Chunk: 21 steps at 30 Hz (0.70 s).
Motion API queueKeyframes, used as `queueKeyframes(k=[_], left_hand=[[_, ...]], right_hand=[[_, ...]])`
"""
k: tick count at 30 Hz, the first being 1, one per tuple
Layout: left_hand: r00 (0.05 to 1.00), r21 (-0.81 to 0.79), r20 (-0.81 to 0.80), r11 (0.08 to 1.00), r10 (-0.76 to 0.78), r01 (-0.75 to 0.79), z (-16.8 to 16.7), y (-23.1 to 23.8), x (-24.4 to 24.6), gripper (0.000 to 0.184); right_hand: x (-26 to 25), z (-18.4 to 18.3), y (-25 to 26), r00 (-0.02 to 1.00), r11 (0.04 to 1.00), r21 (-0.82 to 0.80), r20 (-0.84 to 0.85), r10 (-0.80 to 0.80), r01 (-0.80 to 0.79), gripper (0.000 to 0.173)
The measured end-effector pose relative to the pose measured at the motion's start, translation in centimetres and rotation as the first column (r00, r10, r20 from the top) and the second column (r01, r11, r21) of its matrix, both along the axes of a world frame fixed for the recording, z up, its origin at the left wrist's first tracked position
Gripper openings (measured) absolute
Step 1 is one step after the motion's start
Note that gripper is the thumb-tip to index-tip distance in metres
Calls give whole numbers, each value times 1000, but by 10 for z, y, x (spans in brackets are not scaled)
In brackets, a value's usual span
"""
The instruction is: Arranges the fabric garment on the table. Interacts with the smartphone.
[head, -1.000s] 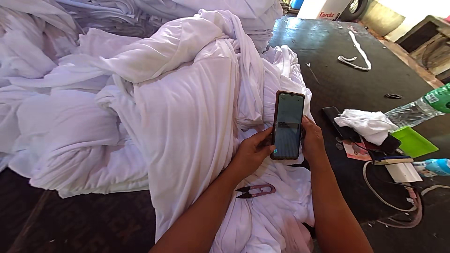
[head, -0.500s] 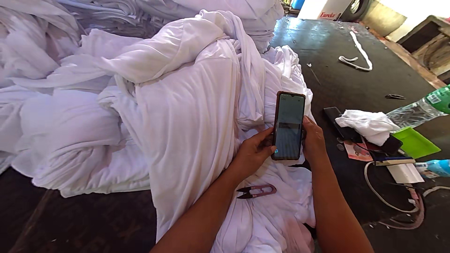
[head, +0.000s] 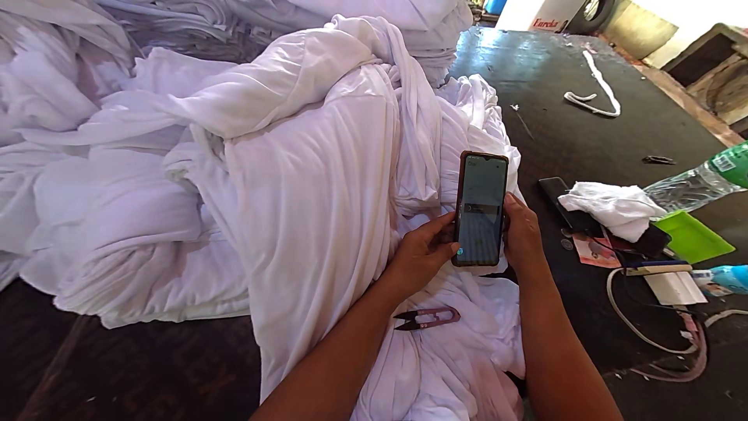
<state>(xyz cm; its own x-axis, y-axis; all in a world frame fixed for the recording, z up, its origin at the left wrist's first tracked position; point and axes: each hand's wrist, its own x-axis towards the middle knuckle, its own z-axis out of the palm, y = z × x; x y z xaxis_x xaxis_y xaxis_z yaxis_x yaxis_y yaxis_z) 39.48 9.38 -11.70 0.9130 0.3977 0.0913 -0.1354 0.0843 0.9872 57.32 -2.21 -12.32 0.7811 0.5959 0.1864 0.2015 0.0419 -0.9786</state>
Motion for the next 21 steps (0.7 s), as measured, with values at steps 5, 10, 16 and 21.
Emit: queueKeyframes(k=[5, 10, 16, 21], left_hand=[[1000, 0, -14, 1000, 1, -1, 3, 0, -1, 48], [1000, -6, -13, 1000, -2, 2, 2, 0, -1, 48], [1000, -15, -5, 1000, 0, 0, 2, -1, -1, 48], [1000, -12, -18, 1000, 0, 0, 3, 0, -1, 48]], right_hand=[[1, 0, 0, 1000, 1000, -23, 6, -10, 10, 39], [0, 0, 0, 1000, 1000, -24, 9, -19, 19, 38], [1, -1, 0, 1000, 1000, -10, 14, -9, 9, 37], [1, -1, 0, 1000, 1000, -5, 14, -5, 5, 37]])
